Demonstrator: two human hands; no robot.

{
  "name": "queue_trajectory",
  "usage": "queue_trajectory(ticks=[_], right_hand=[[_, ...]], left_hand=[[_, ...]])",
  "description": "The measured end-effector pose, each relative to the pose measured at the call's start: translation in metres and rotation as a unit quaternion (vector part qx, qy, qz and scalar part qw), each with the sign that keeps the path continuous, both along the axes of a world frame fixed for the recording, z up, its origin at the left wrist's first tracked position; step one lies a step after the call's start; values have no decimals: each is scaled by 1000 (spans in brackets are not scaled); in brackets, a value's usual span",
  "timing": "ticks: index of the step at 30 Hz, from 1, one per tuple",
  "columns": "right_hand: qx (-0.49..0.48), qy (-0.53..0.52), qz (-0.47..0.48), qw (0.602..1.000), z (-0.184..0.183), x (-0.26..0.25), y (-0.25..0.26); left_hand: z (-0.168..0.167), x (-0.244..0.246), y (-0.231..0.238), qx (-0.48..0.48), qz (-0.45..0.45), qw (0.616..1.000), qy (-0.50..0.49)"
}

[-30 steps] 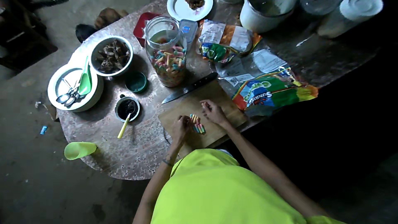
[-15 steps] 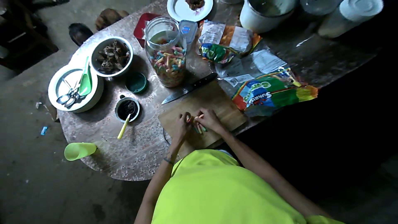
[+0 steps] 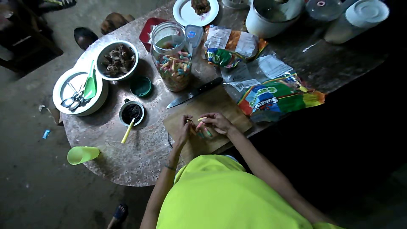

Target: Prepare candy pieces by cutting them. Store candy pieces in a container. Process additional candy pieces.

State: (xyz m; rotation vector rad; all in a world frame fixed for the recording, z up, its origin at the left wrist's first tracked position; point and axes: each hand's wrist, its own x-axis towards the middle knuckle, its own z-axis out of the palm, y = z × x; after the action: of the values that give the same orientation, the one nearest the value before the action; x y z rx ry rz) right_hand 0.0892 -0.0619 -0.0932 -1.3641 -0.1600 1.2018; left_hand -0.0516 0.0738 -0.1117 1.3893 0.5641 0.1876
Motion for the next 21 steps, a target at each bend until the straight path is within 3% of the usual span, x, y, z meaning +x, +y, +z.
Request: queue_trajectory(ticks=[7, 12, 17, 21], right_hand=[[36, 35, -144, 988, 0, -10, 12], [28, -65, -174, 982, 19, 3, 10], [128, -230, -106, 959, 88, 25, 44], [163, -395, -68, 902, 157, 71, 106]], left_hand=[[0, 6, -6, 189, -104, 976, 25], [-3, 2, -7, 191, -69, 979, 25], [-12, 1, -11, 202, -34, 979, 8], [-10, -2, -16, 204, -22, 979, -10]])
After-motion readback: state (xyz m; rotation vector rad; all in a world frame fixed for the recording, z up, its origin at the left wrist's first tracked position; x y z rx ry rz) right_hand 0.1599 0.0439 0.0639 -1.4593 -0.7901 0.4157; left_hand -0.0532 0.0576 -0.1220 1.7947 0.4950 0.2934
